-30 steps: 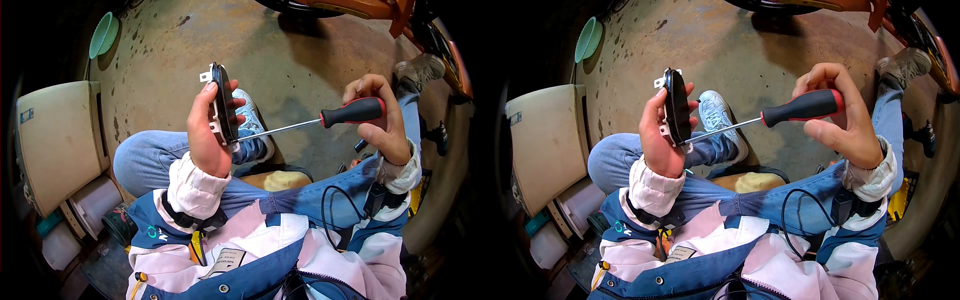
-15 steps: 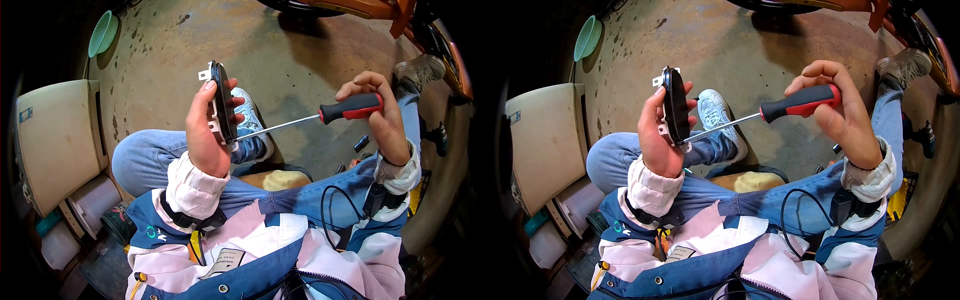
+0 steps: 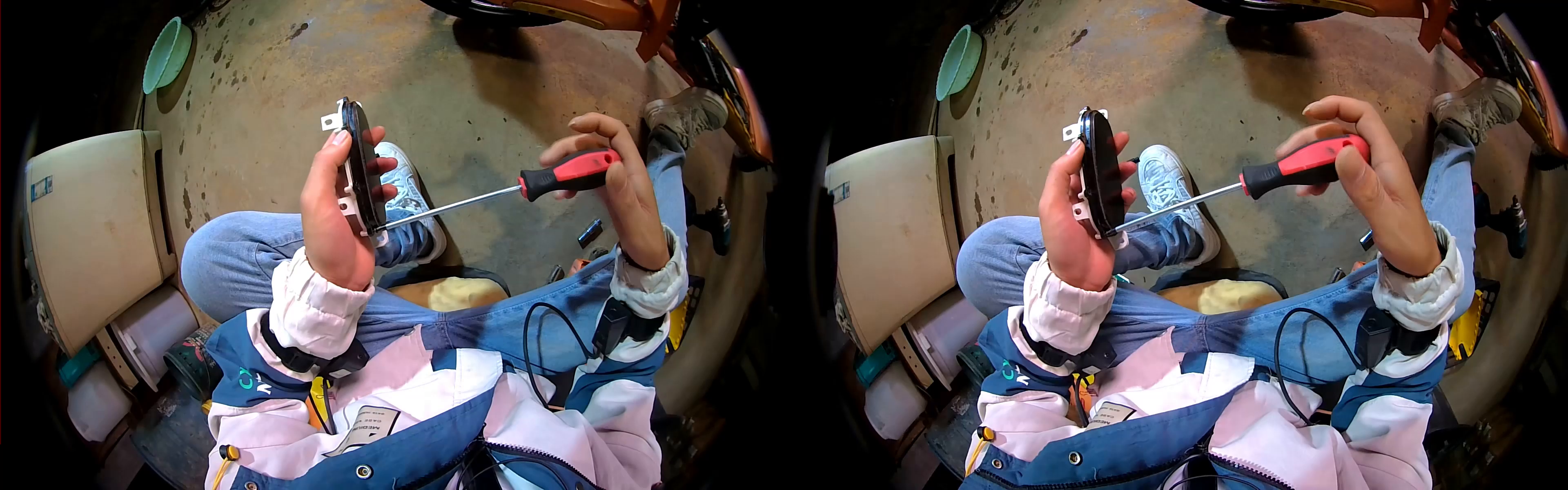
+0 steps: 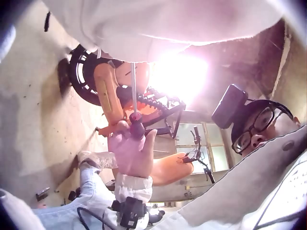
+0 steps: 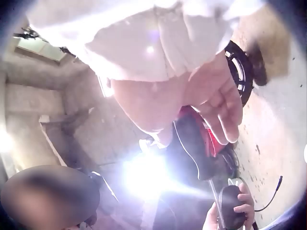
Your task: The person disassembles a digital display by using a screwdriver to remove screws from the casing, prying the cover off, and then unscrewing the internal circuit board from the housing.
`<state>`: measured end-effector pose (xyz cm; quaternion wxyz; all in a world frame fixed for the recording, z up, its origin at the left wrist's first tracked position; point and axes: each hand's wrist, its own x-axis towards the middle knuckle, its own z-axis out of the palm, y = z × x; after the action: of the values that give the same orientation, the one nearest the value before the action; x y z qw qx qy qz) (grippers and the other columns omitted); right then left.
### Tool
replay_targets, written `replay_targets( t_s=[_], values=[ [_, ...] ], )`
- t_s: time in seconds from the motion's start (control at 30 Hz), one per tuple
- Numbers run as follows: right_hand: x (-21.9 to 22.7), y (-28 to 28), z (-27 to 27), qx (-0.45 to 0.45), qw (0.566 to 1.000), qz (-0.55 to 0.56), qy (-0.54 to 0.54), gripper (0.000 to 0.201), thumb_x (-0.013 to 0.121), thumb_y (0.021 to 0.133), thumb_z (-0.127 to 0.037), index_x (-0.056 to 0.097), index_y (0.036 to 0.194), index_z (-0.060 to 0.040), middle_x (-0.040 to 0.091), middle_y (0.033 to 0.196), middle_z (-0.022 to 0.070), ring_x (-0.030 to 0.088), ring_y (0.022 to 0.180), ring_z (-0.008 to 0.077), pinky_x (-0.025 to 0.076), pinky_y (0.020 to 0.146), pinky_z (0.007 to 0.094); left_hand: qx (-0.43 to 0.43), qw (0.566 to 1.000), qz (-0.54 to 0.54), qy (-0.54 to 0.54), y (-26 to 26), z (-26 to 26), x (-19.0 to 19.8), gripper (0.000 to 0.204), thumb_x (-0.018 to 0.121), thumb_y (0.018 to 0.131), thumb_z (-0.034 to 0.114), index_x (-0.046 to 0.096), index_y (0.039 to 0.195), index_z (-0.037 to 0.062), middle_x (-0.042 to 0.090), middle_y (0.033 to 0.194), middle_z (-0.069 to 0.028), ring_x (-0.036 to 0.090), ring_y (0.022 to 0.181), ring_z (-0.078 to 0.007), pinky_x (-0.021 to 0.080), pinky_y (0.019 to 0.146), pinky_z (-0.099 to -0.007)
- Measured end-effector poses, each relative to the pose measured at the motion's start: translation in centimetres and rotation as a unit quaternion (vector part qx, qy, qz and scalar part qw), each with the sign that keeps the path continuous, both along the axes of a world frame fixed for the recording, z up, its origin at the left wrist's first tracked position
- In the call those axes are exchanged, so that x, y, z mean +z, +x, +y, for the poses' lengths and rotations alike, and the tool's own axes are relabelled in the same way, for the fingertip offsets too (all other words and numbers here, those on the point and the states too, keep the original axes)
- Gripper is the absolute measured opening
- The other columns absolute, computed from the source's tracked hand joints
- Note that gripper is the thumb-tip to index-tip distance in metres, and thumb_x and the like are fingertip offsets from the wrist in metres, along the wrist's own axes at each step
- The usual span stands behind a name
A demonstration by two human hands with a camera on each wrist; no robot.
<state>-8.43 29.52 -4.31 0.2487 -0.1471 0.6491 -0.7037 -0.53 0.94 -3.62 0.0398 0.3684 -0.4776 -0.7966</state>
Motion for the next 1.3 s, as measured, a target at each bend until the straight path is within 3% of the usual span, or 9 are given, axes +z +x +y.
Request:
replay_targets(
  t_s=[0.1, 0.17, 0.23, 0.3, 0.4, 0.57, 0.8, 1.13, 1.3],
  values=[
    [0.3, -1.2, 2.0, 0.105, 0.992, -0.061, 0.045, 0.048, 0.050, 0.106, -0.040, 0.043, 0.137, -0.0038, 0.061, 0.095, 0.0078, 0.062, 0.085, 0.0136, 0.052, 0.079, 0.0262, 0.002, 1.000, 0.001, -0.001, 0.0, 0.0, 0.1, 0.040, 0.056, 0.099, 0.030, 0.060, 0.128, 0.0032, 0.071, 0.118, -0.0156, 0.069, 0.092, -0.0204, 0.057, 0.067, -0.0292],
    [0.8, -0.5, 1.3, 0.065, 0.991, -0.088, 0.071, 0.048, 0.058, 0.102, -0.034, 0.043, 0.136, -0.0040, 0.059, 0.101, 0.0083, 0.061, 0.092, 0.0142, 0.052, 0.085, 0.0281, 0.003, 1.000, -0.001, -0.001, 0.0, 0.0, 0.1, 0.040, 0.056, 0.099, 0.030, 0.060, 0.128, 0.0032, 0.071, 0.118, -0.0157, 0.069, 0.093, -0.0204, 0.057, 0.067, -0.0292],
    [0.5, 0.0, 0.5, 0.013, 1.000, 0.009, 0.002, 0.052, 0.066, 0.095, -0.030, 0.043, 0.134, -0.0044, 0.057, 0.107, 0.0087, 0.060, 0.099, 0.0150, 0.050, 0.092, 0.0301, 0.002, 1.000, 0.000, -0.006, 0.0, 0.0, 0.0, 0.040, 0.056, 0.099, 0.030, 0.060, 0.129, 0.0033, 0.071, 0.118, -0.0156, 0.069, 0.092, -0.0204, 0.057, 0.067, -0.0294],
    [0.1, -0.3, 0.9, 0.047, 0.999, 0.000, -0.017, 0.057, 0.070, 0.089, -0.027, 0.042, 0.134, -0.0046, 0.056, 0.118, 0.0113, 0.058, 0.106, 0.0162, 0.048, 0.098, 0.0321, 0.001, 1.000, 0.000, -0.004, 0.0, 0.0, 0.1, 0.039, 0.055, 0.099, 0.030, 0.060, 0.129, 0.0034, 0.071, 0.118, -0.0155, 0.069, 0.092, -0.0203, 0.057, 0.068, -0.0294],
    [0.3, -0.1, 0.3, 0.038, 0.998, -0.014, -0.045, 0.055, 0.067, 0.092, -0.029, 0.042, 0.135, -0.0048, 0.060, 0.118, 0.0125, 0.061, 0.099, 0.0154, 0.051, 0.092, 0.0306, 0.001, 1.000, -0.001, -0.004, 0.0, 0.0, 0.0, 0.039, 0.055, 0.100, 0.030, 0.060, 0.128, 0.0036, 0.071, 0.118, -0.0151, 0.069, 0.092, -0.0201, 0.057, 0.068, -0.0293],
    [0.4, -0.5, 0.7, -0.001, 0.996, -0.060, 0.060, 0.045, 0.061, 0.098, -0.031, 0.047, 0.131, -0.0040, 0.066, 0.106, 0.0101, 0.062, 0.077, 0.0122, 0.053, 0.075, 0.0239, -0.002, 1.000, -0.003, -0.009, 0.0, 0.0, 0.1, 0.039, 0.054, 0.100, 0.030, 0.061, 0.128, 0.0038, 0.071, 0.119, -0.0144, 0.069, 0.093, -0.0199, 0.057, 0.069, -0.0293],
    [0.4, -0.5, 0.7, 0.014, 0.998, -0.048, -0.036, 0.047, 0.062, 0.079, -0.017, 0.049, 0.123, -0.0061, 0.060, 0.120, 0.0161, 0.060, 0.096, 0.0157, 0.053, 0.083, 0.0287, -0.003, 1.000, -0.005, -0.006, 0.0, 0.0, 0.2, 0.040, 0.053, 0.101, 0.031, 0.060, 0.129, 0.0043, 0.070, 0.119, -0.0145, 0.070, 0.096, -0.0220, 0.059, 0.073, -0.0316],
    [0.2, -0.7, 1.2, -0.002, 0.996, -0.050, -0.078, 0.050, 0.064, 0.079, -0.019, 0.049, 0.124, -0.0057, 0.057, 0.122, 0.0195, 0.060, 0.099, 0.0183, 0.053, 0.083, 0.0298, 0.011, 0.999, 0.015, 0.038, -0.1, 0.0, 0.4, 0.040, 0.049, 0.103, 0.032, 0.057, 0.130, 0.0030, 0.069, 0.120, -0.0179, 0.070, 0.101, -0.0309, 0.061, 0.082, -0.0383],
    [0.5, -0.7, 1.8, -0.041, 0.994, -0.047, -0.088, 0.050, 0.061, 0.082, -0.019, 0.048, 0.127, -0.0030, 0.056, 0.123, 0.0215, 0.059, 0.092, 0.0172, 0.050, 0.080, 0.0271, 0.018, 0.998, 0.033, 0.045, -0.1, 0.0, 0.2, 0.038, 0.052, 0.102, 0.034, 0.056, 0.123, 0.0016, 0.066, 0.115, -0.0145, 0.068, 0.096, -0.0268, 0.061, 0.083, -0.0396]
  ],
)
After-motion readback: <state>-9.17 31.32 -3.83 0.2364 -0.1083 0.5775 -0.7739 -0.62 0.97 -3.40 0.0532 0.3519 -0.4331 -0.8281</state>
